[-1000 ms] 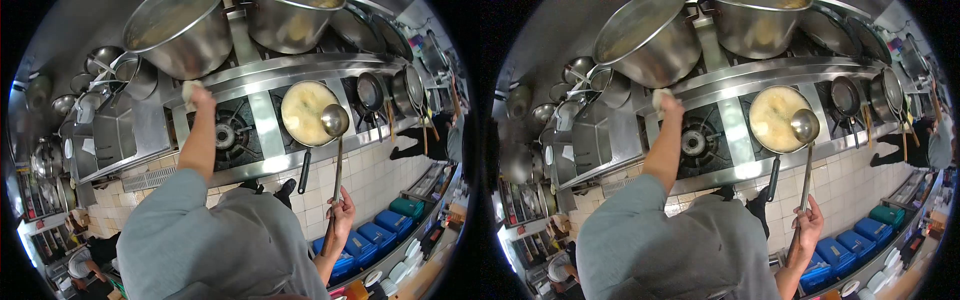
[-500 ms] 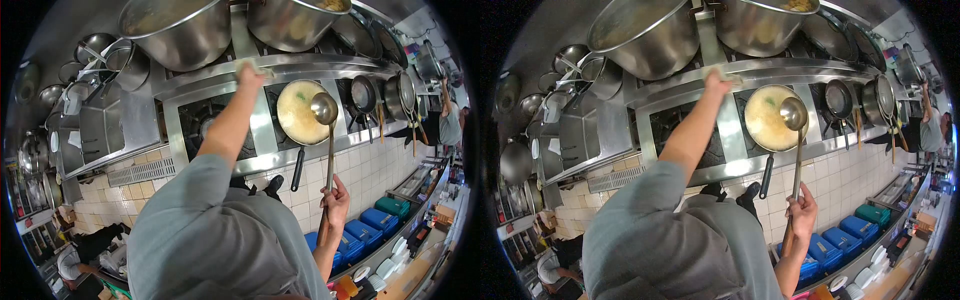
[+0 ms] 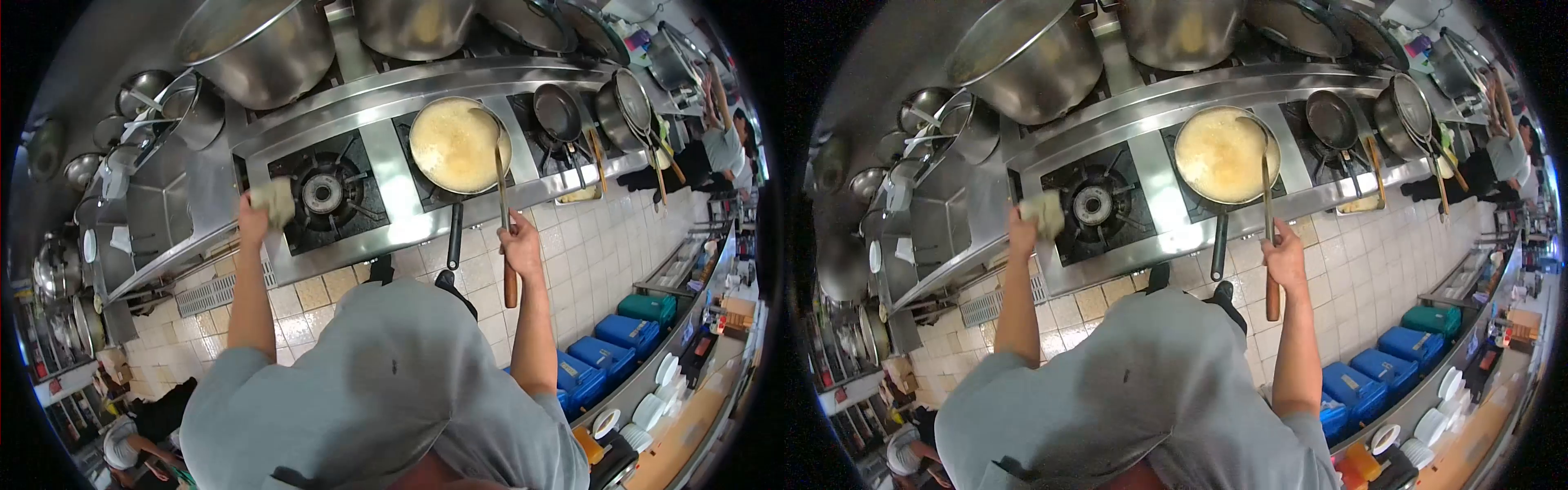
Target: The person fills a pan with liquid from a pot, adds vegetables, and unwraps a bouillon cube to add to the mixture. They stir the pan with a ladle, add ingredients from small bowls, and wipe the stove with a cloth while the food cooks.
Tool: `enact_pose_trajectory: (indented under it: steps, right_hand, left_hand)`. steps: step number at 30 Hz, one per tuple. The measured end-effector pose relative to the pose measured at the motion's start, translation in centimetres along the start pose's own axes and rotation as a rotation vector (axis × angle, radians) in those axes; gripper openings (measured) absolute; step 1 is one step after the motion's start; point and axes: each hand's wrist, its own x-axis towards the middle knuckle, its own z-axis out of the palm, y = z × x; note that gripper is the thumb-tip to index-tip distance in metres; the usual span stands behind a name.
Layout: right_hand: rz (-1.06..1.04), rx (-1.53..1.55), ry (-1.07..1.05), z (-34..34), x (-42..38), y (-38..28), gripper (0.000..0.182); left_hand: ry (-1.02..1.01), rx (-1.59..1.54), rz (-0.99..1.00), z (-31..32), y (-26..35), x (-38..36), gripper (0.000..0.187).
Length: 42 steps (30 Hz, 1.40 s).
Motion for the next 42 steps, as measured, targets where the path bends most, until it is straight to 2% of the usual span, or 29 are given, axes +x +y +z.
enact_pose_trajectory:
  steps: [1,2,3,4,6,7,8,10,11,12,14,16,18,19,22,23,27,28,29,31,32,33,34,35,36,38,39,40,42]
  right_hand:
    - [0.053,0.172,-0.066,0.2,0.3,0.6,0.058]
    - [0.112,0.342,-0.134,0.3,0.3,1.1,0.058]
    - [0.116,0.470,-0.168,0.3,0.0,1.5,0.049]
    - [0.105,0.469,-0.177,-0.2,0.0,1.4,0.049]
    - [0.300,0.821,-0.346,-1.9,-0.4,0.9,0.047]
    - [0.336,0.916,-0.347,-2.5,-0.8,0.8,0.037]
    - [0.332,0.912,-0.360,-3.5,-0.5,1.4,0.037]
    - [0.425,1.240,-0.551,-5.4,0.3,2.8,0.033]
    - [0.420,1.249,-0.590,-6.2,0.9,3.5,0.030]
    - [0.428,1.253,-0.597,-7.1,0.9,3.2,0.030]
    - [0.302,0.921,-0.572,-8.8,0.5,2.2,0.031]
    - [0.246,0.833,-0.555,-9.9,0.1,2.0,0.036]
    - [0.171,0.781,-0.521,-11.0,0.2,1.8,0.043]
    - [0.166,0.771,-0.528,-11.5,0.6,1.9,0.043]
    - [0.088,0.715,-0.500,-12.4,1.2,2.7,0.049]
    - [0.036,0.673,-0.490,-12.7,1.3,2.5,0.051]
    - [-0.047,0.638,-0.450,-13.3,1.2,2.0,0.057]
    - [-0.050,0.634,-0.463,-13.2,1.1,2.0,0.057]
    - [-0.061,0.622,-0.443,-13.1,1.1,1.9,0.059]
    - [-0.082,0.596,-0.432,-13.1,1.1,1.9,0.061]
    - [-0.095,0.549,-0.421,-12.9,1.2,2.2,0.061]
    - [-0.105,0.500,-0.401,-12.9,1.2,2.5,0.061]
    - [-0.107,0.490,-0.388,-12.7,1.1,2.6,0.061]
    - [-0.091,0.475,-0.371,-12.2,0.9,2.6,0.058]
    - [-0.071,0.465,-0.356,-12.1,0.7,2.6,0.056]
    - [-0.057,0.358,-0.354,-12.1,1.1,2.8,0.055]
    - [-0.214,0.101,-0.265,-11.4,1.6,3.3,0.056]
    - [-0.371,-0.152,-0.177,-10.5,2.2,3.6,0.057]
    - [-0.332,-0.076,-0.206,-9.0,4.0,4.3,0.061]
  left_hand:
    - [0.058,0.256,0.072,-0.4,1.4,-4.2,0.047]
    - [0.083,0.380,-0.037,0.0,-0.2,-6.8,0.056]
    - [0.107,0.501,-0.146,1.4,-2.4,-9.0,0.065]
    - [0.120,0.498,-0.151,3.0,-3.7,-11.2,0.065]
    - [0.077,0.702,-0.004,7.1,-6.1,-15.3,0.081]
    - [0.084,0.585,-0.073,8.4,-8.0,-15.6,0.092]
    - [0.095,0.585,-0.081,9.0,-7.0,-15.8,0.092]
    - [0.153,0.666,-0.254,9.0,-2.8,-16.5,0.091]
    - [0.176,0.669,-0.250,8.6,1.0,-17.4,0.094]
    - [0.178,0.678,-0.255,9.0,1.2,-17.9,0.094]
    - [0.111,0.531,-0.272,8.7,0.7,-17.9,0.094]
    - [0.158,0.547,-0.260,8.5,-5.5,-16.3,0.093]
    - [0.126,0.270,-0.228,8.2,-7.9,-16.2,0.092]
    - [0.210,0.207,-0.192,8.7,-9.6,-16.2,0.090]
    - [0.345,0.295,-0.135,9.3,-3.5,-20.3,0.087]
    - [0.381,0.247,-0.119,10.6,-3.6,-21.8,0.083]
    - [0.234,0.243,-0.111,14.9,-8.0,-31.6,0.079]
    - [0.107,0.221,-0.128,15.3,-9.7,-34.7,0.079]
    - [-0.046,0.248,-0.394,15.3,-9.5,-38.6,0.078]
    - [-0.512,0.460,-0.677,14.2,-14.1,-44.7,0.067]
    - [-0.687,0.187,-1.006,13.0,-15.8,-47.8,0.060]
    - [-0.551,-0.012,-1.251,10.9,-10.8,-50.8,0.053]
    - [-0.637,-0.095,-1.259,9.7,-17.3,-53.7,0.046]
    - [-0.657,-0.088,-1.266,8.5,-19.4,-55.3,0.046]
    - [-0.700,0.014,-1.147,7.6,-20.9,-55.9,0.046]
    - [-0.972,0.504,-0.469,5.7,-25.5,-55.7,0.049]
    - [-1.061,0.781,-0.288,4.2,-24.3,-55.2,0.054]
    - [-1.058,0.793,-0.296,3.4,-23.0,-55.1,0.054]
    - [-0.121,-0.112,-1.072,3.6,-17.0,-53.6,0.060]
